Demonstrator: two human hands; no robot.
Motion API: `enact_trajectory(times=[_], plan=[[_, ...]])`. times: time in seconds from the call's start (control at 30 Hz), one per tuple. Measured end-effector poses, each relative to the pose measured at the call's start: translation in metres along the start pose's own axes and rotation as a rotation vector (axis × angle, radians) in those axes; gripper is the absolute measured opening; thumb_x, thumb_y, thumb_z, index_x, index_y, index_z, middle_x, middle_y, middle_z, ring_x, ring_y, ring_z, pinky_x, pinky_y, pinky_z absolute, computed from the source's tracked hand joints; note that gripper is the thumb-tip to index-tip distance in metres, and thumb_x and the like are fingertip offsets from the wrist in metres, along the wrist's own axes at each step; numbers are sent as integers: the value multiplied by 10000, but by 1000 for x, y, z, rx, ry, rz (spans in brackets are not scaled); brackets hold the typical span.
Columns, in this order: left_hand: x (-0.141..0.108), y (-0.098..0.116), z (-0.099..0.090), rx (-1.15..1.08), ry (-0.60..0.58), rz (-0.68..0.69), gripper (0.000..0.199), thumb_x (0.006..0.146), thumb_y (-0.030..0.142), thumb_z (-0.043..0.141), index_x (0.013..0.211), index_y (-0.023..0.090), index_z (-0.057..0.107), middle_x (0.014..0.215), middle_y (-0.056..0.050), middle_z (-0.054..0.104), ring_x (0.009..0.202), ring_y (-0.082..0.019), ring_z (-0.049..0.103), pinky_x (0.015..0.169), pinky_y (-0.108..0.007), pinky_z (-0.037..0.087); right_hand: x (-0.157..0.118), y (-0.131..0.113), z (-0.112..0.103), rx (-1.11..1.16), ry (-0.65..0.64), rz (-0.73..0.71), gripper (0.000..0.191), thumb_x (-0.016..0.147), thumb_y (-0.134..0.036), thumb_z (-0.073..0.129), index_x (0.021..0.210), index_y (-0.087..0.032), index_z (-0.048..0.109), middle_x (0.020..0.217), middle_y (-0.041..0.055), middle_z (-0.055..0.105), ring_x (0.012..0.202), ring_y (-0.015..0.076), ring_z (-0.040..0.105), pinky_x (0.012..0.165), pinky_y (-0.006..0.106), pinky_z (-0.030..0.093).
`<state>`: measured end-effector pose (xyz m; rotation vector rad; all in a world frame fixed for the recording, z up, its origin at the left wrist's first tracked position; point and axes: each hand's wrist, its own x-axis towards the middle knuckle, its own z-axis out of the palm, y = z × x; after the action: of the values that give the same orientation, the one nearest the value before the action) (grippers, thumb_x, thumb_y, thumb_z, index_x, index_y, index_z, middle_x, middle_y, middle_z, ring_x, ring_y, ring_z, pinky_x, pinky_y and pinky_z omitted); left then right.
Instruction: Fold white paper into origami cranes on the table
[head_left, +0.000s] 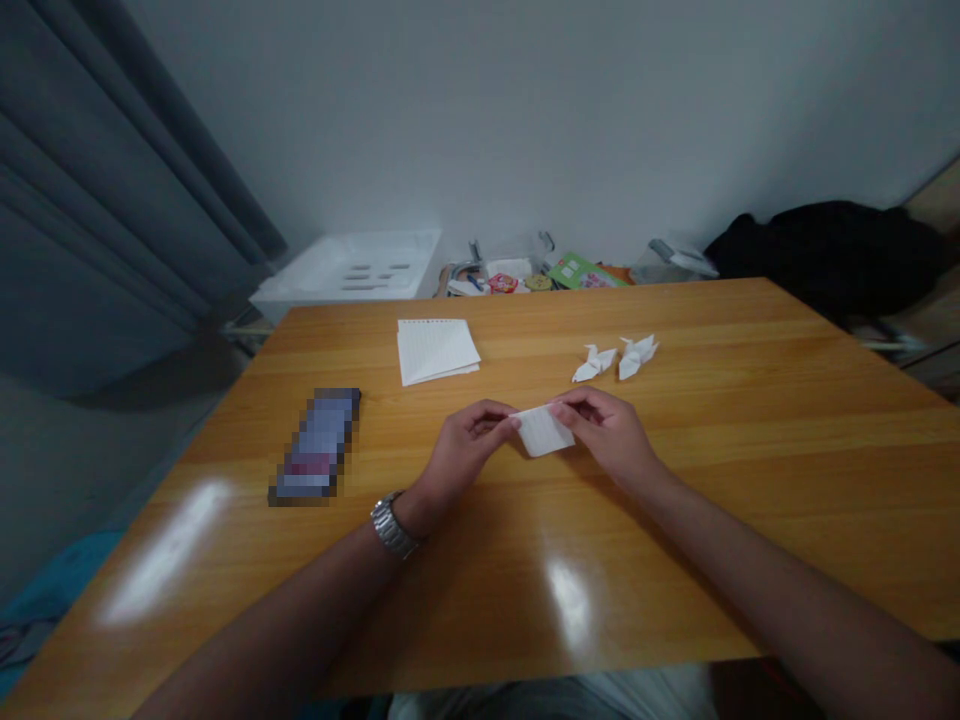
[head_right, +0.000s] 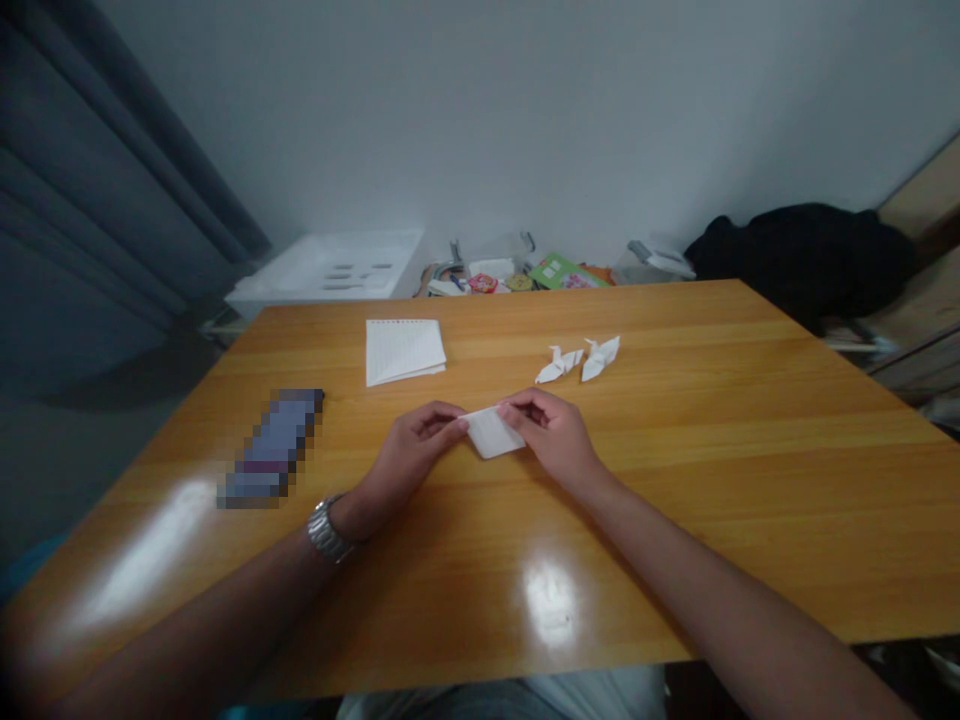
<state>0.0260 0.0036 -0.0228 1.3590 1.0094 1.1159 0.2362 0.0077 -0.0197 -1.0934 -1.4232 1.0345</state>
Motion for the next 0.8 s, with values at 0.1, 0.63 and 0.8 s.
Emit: enact_trajectory(times=[0.1,0.63,0.8], plan=[[0,3,0,-6,16,-12,262,827,381,759,912,136,721,944,-76,750,856,-170,692,815,-277,550,-1,-1,1,-7,-1,-10,187,850,-385,724,856,-199,715,829,37,737,764,175,666,690,292,533],[-2,6,2,-20,80,-14,228,818,355,772,896,141,752,929,-72,763,842,-163,693,803,-270,550,-2,-1,0,-22,19,-25,190,858,-390,721,881,-202,721,860,47,746,791,185,682,725,304,550],[-1,8,2,-24,86,-1,222,819,355,771,883,143,756,924,-75,765,840,-166,694,806,-282,551,-2,-2,1,-27,31,-32,186,855,-391,725,875,-206,723,864,45,748,790,184,686,731,308,553]])
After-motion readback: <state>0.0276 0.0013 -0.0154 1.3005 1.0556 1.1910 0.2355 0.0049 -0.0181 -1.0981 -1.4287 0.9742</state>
